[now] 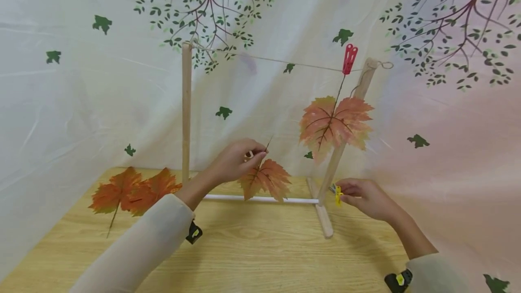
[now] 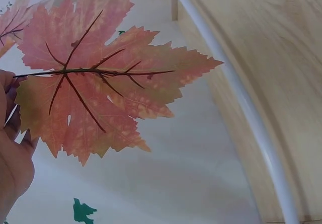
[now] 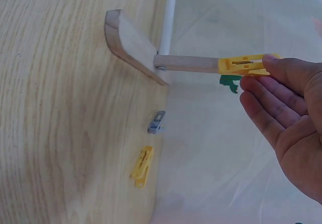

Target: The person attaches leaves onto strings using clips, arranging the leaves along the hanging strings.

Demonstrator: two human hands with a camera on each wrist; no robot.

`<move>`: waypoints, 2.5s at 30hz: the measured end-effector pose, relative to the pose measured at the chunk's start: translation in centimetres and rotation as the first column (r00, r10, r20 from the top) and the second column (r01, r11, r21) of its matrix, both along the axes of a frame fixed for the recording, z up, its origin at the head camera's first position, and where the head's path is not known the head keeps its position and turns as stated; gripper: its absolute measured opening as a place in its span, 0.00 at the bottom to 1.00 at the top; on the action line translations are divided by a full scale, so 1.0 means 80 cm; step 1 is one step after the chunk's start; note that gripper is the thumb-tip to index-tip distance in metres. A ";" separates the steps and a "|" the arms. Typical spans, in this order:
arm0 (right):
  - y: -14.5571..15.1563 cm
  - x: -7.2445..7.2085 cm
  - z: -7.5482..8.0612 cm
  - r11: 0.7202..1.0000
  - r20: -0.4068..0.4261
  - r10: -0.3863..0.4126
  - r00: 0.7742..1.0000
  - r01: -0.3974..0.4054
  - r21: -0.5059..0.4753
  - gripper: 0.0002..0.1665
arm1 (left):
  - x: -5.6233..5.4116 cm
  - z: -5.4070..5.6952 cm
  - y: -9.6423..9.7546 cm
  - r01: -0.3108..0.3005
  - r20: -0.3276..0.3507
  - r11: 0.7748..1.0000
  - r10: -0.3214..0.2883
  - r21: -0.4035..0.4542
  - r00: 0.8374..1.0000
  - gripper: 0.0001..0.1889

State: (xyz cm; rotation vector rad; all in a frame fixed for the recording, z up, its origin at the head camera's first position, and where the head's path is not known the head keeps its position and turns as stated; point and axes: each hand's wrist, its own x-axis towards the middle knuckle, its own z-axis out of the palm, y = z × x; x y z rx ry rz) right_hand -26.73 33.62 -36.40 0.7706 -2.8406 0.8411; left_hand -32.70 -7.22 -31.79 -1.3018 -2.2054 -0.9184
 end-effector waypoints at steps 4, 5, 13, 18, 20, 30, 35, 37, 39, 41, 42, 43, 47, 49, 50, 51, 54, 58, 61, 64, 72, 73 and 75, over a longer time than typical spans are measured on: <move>-0.005 0.002 0.010 1.000 0.003 0.016 1.000 -0.016 0.016 0.22 | 0.001 0.014 0.011 0.021 -0.021 1.000 -0.021 -0.006 1.000 0.08; -0.006 0.002 0.012 1.000 0.001 0.021 1.000 -0.021 0.019 0.22 | 0.002 0.017 0.013 0.029 -0.028 1.000 -0.029 -0.007 0.999 0.08; -0.012 0.004 0.032 0.997 0.001 0.060 0.998 -0.060 0.053 0.21 | 0.008 0.049 0.030 0.064 -0.035 0.998 -0.064 -0.003 0.997 0.08; -0.018 0.005 0.048 0.994 0.015 0.088 0.996 -0.089 0.062 0.20 | 0.010 0.066 0.042 0.054 -0.039 0.999 -0.054 -0.002 0.998 0.09; -0.020 0.005 0.054 0.992 0.016 0.105 0.994 -0.106 0.063 0.20 | 0.010 0.072 0.048 0.049 -0.030 0.999 -0.049 0.000 0.998 0.09; -0.032 0.009 0.081 0.986 0.039 0.143 0.989 -0.146 0.082 0.21 | 0.002 0.095 0.072 0.055 0.042 0.997 -0.057 0.056 0.997 0.10; -0.038 0.012 0.101 0.983 0.010 0.142 0.990 -0.143 0.115 0.20 | -0.005 0.106 0.081 0.059 0.064 0.995 -0.065 0.079 0.996 0.10; -0.040 0.012 0.110 0.983 -0.001 0.142 0.990 -0.140 0.119 0.20 | -0.008 0.111 0.085 0.057 0.069 0.995 -0.063 0.079 0.996 0.10; -0.041 0.013 0.119 0.983 -0.017 0.132 0.991 -0.129 0.132 0.20 | -0.011 0.116 0.087 0.051 0.075 0.996 -0.057 0.077 0.996 0.11; -0.042 0.014 0.128 0.984 -0.029 0.113 0.993 -0.108 0.140 0.20 | -0.014 0.121 0.089 0.039 0.080 0.996 -0.045 0.077 0.996 0.11; -0.042 0.014 0.133 0.985 -0.036 0.101 0.994 -0.095 0.144 0.20 | -0.015 0.123 0.090 0.030 0.082 0.997 -0.037 0.075 0.996 0.11; -0.043 0.015 0.139 0.986 -0.040 0.089 0.995 -0.083 0.144 0.20 | -0.017 0.125 0.090 0.023 0.086 0.997 -0.029 0.076 0.996 0.11; -0.045 0.019 0.164 0.992 -0.043 0.040 0.998 -0.034 0.125 0.20 | -0.024 0.130 0.092 0.003 0.103 0.995 -0.013 0.095 0.995 0.10; -0.045 0.020 0.177 0.994 -0.052 0.028 0.998 -0.023 0.110 0.20 | -0.028 0.132 0.092 -0.003 0.105 0.995 -0.008 0.102 0.994 0.10; -0.045 0.020 0.184 0.994 -0.059 0.021 0.998 -0.015 0.105 0.20 | -0.029 0.133 0.093 -0.005 0.107 0.995 -0.006 0.104 0.994 0.10; -0.046 0.020 0.191 0.995 -0.068 0.020 0.997 -0.013 0.097 0.20 | -0.030 0.134 0.093 -0.008 0.108 0.995 -0.004 0.104 0.994 0.10; -0.048 0.018 0.209 0.998 -0.081 0.017 0.997 -0.012 0.058 0.21 | -0.030 0.139 0.095 -0.016 0.110 0.995 0.006 0.096 0.994 0.10; -0.053 0.013 0.230 1.000 -0.088 -0.005 0.996 0.005 0.002 0.20 | -0.030 0.146 0.099 -0.034 0.120 0.996 0.024 0.082 0.992 0.10; -0.059 0.010 0.243 1.000 -0.107 -0.005 0.994 0.002 -0.030 0.20 | -0.030 0.150 0.103 -0.048 0.131 0.996 0.038 0.075 0.991 0.11; -0.064 0.008 0.257 0.999 -0.129 -0.008 0.992 0.004 -0.034 0.21 | -0.030 0.155 0.106 -0.058 0.144 0.996 0.048 0.070 0.988 0.11; -0.081 0.002 0.290 0.998 -0.234 -0.052 0.971 0.042 -0.047 0.22 | -0.033 0.162 0.114 -0.058 0.160 0.996 0.047 0.070 0.986 0.10; -0.083 0.002 0.294 0.997 -0.250 -0.061 0.966 0.048 -0.055 0.22 | -0.033 0.163 0.115 -0.058 0.158 0.996 0.046 0.071 0.986 0.11; -0.086 0.001 0.300 0.996 -0.287 -0.071 0.955 0.054 -0.070 0.22 | -0.033 0.164 0.117 -0.061 0.154 0.996 0.049 0.072 0.987 0.11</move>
